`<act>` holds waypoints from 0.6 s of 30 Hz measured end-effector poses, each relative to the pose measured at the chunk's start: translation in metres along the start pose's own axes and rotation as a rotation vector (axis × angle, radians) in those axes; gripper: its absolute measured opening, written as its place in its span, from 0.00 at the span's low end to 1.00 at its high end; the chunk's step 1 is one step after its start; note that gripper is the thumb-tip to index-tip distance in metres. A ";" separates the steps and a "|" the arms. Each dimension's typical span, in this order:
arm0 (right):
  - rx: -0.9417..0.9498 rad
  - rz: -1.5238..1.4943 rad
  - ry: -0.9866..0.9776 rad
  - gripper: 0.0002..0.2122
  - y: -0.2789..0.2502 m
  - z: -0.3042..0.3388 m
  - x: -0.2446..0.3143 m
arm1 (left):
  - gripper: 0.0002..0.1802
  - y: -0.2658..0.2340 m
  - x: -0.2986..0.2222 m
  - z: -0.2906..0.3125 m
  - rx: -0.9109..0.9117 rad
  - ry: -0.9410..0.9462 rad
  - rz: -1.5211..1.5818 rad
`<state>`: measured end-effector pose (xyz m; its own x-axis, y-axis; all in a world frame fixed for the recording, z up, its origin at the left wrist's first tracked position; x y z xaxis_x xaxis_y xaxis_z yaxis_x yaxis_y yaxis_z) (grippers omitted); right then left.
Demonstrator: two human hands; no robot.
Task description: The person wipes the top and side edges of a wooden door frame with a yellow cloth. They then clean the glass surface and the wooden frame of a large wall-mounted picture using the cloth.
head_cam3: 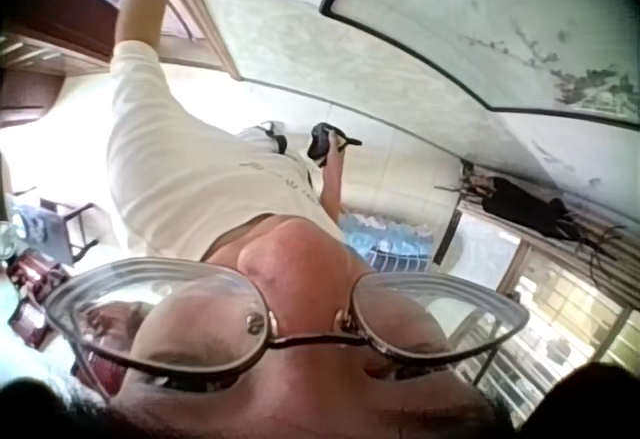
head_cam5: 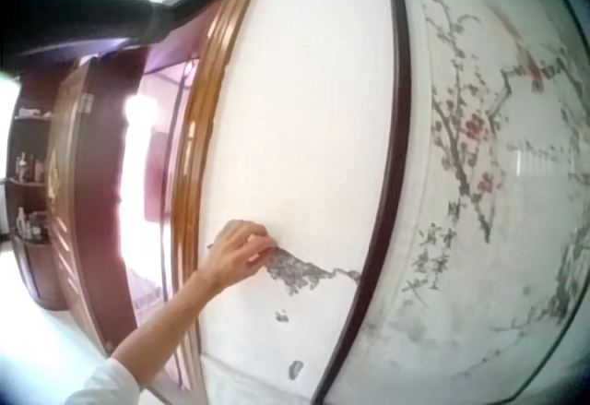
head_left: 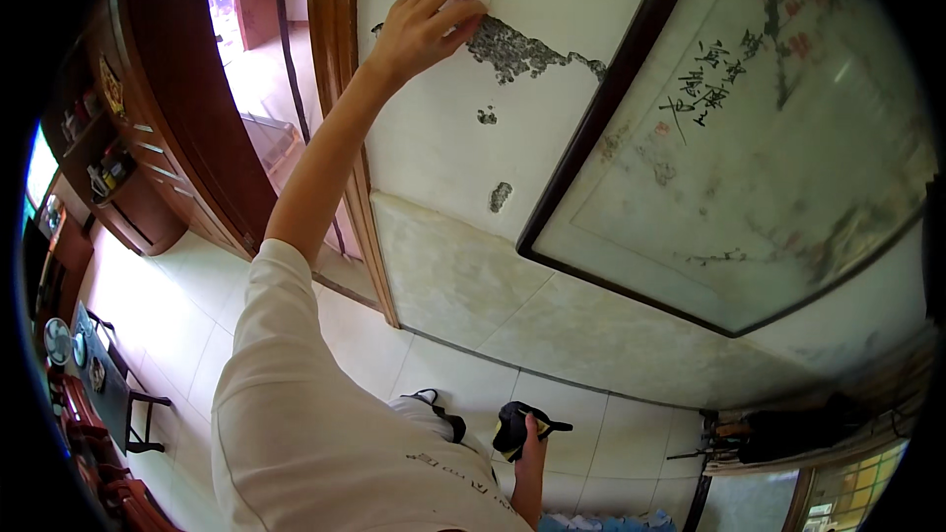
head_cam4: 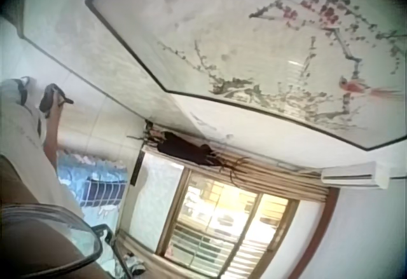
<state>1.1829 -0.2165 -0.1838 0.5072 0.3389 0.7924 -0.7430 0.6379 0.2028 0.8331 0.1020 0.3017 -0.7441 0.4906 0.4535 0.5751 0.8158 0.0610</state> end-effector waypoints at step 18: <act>0.018 0.147 -0.110 0.20 0.005 -0.005 0.006 | 0.13 0.048 -0.067 -0.010 -0.093 -0.027 0.071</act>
<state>1.1836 -0.2080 -0.1809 0.3427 0.3495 0.8720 -0.8139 0.5741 0.0898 0.9140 0.1055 0.2832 -0.7084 0.5555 0.4355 0.6549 0.7474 0.1119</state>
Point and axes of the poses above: each hand's wrist, its own z-axis away from the middle knuckle, its own y-axis out of the palm, x = y × z, the point moved 6 cm from there along -z, towards the middle knuckle, and after that the axes turned 5 degrees about -x, right-handed, at the moved point
